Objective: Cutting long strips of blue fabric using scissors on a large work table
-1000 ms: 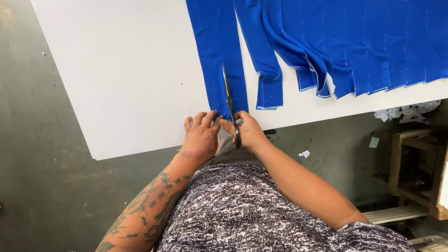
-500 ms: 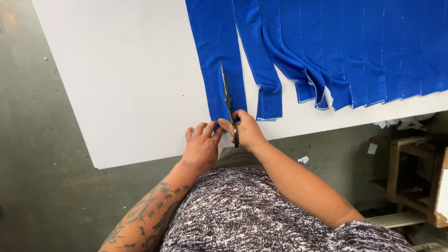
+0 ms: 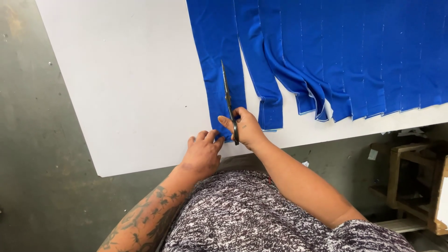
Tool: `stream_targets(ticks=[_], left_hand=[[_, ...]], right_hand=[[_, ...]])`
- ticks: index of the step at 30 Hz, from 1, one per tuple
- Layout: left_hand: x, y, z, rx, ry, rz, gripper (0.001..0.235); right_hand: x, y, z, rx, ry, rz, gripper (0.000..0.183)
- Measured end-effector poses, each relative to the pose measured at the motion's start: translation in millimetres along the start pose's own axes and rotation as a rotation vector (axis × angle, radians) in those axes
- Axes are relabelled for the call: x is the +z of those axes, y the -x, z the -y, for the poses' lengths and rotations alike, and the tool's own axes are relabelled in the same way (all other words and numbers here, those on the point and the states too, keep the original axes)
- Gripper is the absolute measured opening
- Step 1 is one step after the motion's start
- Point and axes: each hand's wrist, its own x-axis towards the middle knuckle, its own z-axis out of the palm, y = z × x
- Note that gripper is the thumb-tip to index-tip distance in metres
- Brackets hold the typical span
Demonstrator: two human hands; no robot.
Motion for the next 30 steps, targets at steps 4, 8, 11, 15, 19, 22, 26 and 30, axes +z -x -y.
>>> stream_targets(ticks=[4, 8, 11, 15, 19, 22, 26, 30], left_hand=[[-4.0, -7.9, 3.0, 0.009, -0.013, 0.09, 0.062], [-6.7, -8.8, 1.6, 0.028, -0.032, 0.118, 0.061], [-5.9, -28.9, 17.0, 0.03, 0.032, 0.077, 0.05], [-52.5, -73.1, 64.5, -0.073, 0.043, -0.379, 0.033], [-99.6, -71.7, 84.1, -0.109, 0.014, -0.766, 0.066], [-107.1, -83.6, 92.8, -0.086, 0.043, -0.739, 0.085], [-97.9, -94.5, 103.5, -0.115, -0.012, -0.78, 0.091], [-91.4, -83.5, 98.6, -0.135, -0.063, -0.847, 0.091]], right_hand=[[-0.7, 1.5, 11.6, 0.013, -0.005, 0.018, 0.068], [1.0, -5.4, 13.5, -0.01, 0.021, 0.029, 0.073], [2.4, -8.9, 1.2, -0.049, 0.057, 0.033, 0.067], [1.0, -6.7, -11.5, -0.09, 0.068, 0.047, 0.064], [0.7, 4.5, 5.3, -0.06, 0.076, 0.07, 0.074], [0.0, 9.0, 15.6, -0.06, 0.033, 0.073, 0.079], [-0.6, 6.6, 15.9, -0.116, 0.072, 0.066, 0.075], [-0.7, 12.7, 7.3, -0.16, 0.085, 0.065, 0.064]])
